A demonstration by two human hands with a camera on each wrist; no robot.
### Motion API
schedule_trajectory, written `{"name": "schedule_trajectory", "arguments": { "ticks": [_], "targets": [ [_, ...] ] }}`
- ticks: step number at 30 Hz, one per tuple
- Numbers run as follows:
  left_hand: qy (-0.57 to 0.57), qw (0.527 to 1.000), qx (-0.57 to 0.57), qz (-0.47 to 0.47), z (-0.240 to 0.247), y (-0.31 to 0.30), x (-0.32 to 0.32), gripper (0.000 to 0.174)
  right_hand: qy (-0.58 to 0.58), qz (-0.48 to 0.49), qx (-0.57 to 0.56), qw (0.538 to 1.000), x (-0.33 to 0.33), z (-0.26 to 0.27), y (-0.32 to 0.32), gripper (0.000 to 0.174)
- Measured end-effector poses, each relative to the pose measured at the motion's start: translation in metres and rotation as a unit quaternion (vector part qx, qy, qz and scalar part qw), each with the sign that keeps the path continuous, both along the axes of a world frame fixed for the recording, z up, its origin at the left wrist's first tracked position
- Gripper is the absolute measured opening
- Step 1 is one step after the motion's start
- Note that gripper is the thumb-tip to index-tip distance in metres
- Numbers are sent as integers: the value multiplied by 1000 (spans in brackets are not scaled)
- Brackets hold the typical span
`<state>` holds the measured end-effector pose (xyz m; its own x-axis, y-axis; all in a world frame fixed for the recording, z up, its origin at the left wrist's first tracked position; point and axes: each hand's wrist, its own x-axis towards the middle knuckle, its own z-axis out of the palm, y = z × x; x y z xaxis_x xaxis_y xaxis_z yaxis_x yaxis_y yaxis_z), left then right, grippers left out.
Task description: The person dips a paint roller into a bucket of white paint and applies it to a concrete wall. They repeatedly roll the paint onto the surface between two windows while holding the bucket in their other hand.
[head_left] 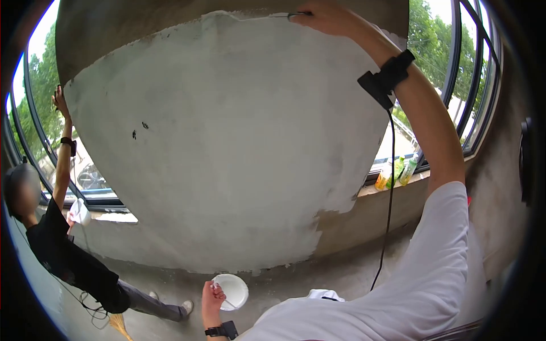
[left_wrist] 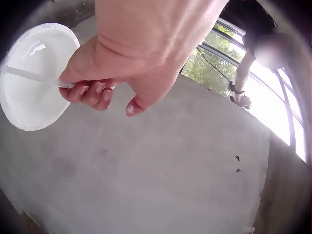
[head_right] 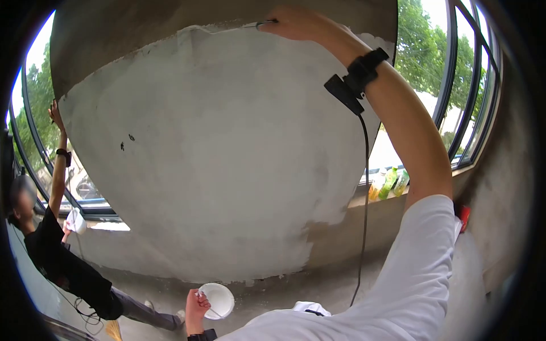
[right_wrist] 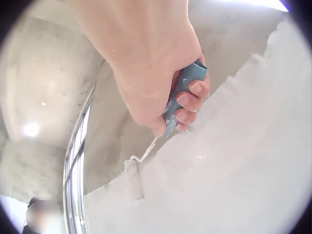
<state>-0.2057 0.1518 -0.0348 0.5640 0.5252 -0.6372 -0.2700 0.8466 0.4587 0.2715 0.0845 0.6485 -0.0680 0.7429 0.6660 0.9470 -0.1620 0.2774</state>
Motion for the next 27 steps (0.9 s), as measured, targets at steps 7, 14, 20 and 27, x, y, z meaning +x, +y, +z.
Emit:
{"name": "schedule_trajectory", "arguments": {
  "ticks": [7,14,20,27],
  "targets": [
    [28,999,19,-30,-4,2,7,25,30,-2,-38,999,26,11,-33,38],
    [34,998,29,-34,-3,-1,11,25,21,-90,-23,995,91,4,-112,39],
    [37,999,14,-19,-6,-14,39,27,64,-83,0,994,152,3,-181,40],
    [30,999,9,-7,-6,-33,67,26,57,-108,-21,992,185,-2,-212,40]
  ]
}}
